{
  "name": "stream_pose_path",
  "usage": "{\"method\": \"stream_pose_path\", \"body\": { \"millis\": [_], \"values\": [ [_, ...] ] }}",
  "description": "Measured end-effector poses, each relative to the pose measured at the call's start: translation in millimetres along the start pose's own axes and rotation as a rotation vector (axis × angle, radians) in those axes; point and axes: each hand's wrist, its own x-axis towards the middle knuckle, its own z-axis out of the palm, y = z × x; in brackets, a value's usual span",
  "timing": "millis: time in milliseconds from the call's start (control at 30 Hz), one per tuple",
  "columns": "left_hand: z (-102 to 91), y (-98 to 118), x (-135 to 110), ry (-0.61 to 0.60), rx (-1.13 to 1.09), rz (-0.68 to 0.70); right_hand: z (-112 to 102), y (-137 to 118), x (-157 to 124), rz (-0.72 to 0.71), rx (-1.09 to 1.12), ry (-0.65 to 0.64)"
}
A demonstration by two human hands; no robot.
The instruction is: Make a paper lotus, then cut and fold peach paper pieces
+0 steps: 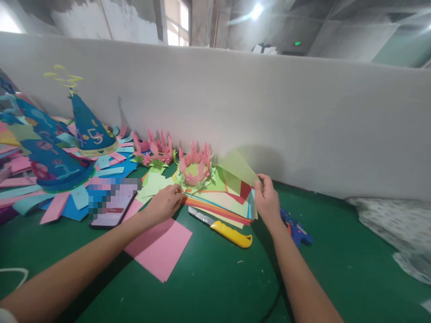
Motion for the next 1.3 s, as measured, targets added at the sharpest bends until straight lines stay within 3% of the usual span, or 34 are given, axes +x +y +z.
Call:
{"method": "stream_pose_path", "body": {
  "millis": [167, 433, 600, 667, 833, 1000, 1167, 1300],
  "values": [
    [5.1, -1.7, -0.9, -0.011, 0.032, 0.004, 2.2, -2.2, -3.0, -0.024, -0.019, 0.014],
    [10.2, -2.8, 7.5, 0.143, -0.037, 0.056, 2.4, -7.0, -5.3, 0.008, -0.024, 0.029],
    [10.6, -5.5, 21.4, 0.171, -0.011, 0.074, 11.1, -6.8, -12.7, -0.015, 0.139, -0.051],
    [10.4, -8.6, 27.4, 0.158, 0.012, 0.117, 13.7, -4.9, -13.7, -0.078, 0.134, -0.127],
    [6.8, -18.8, 41.1, 0.216, 0.040, 0.234, 12.7, -5.7, -12.5, -0.408, -0.119, -0.338],
    [5.3, -29.2, 53.9, 0.267, -0.044, 0.219, 3.8, -19.8, -12.6, -0.525, -0.384, -0.469],
    [7.7, -34.4, 60.3, 0.270, -0.136, 0.112, -10.6, -37.8, -11.5, -0.702, -0.514, -0.376],
    [7.5, -33.2, 58.1, 0.260, -0.160, 0.078, -17.6, -40.3, -21.5, -0.783, -0.512, -0.140]
  ]
}}
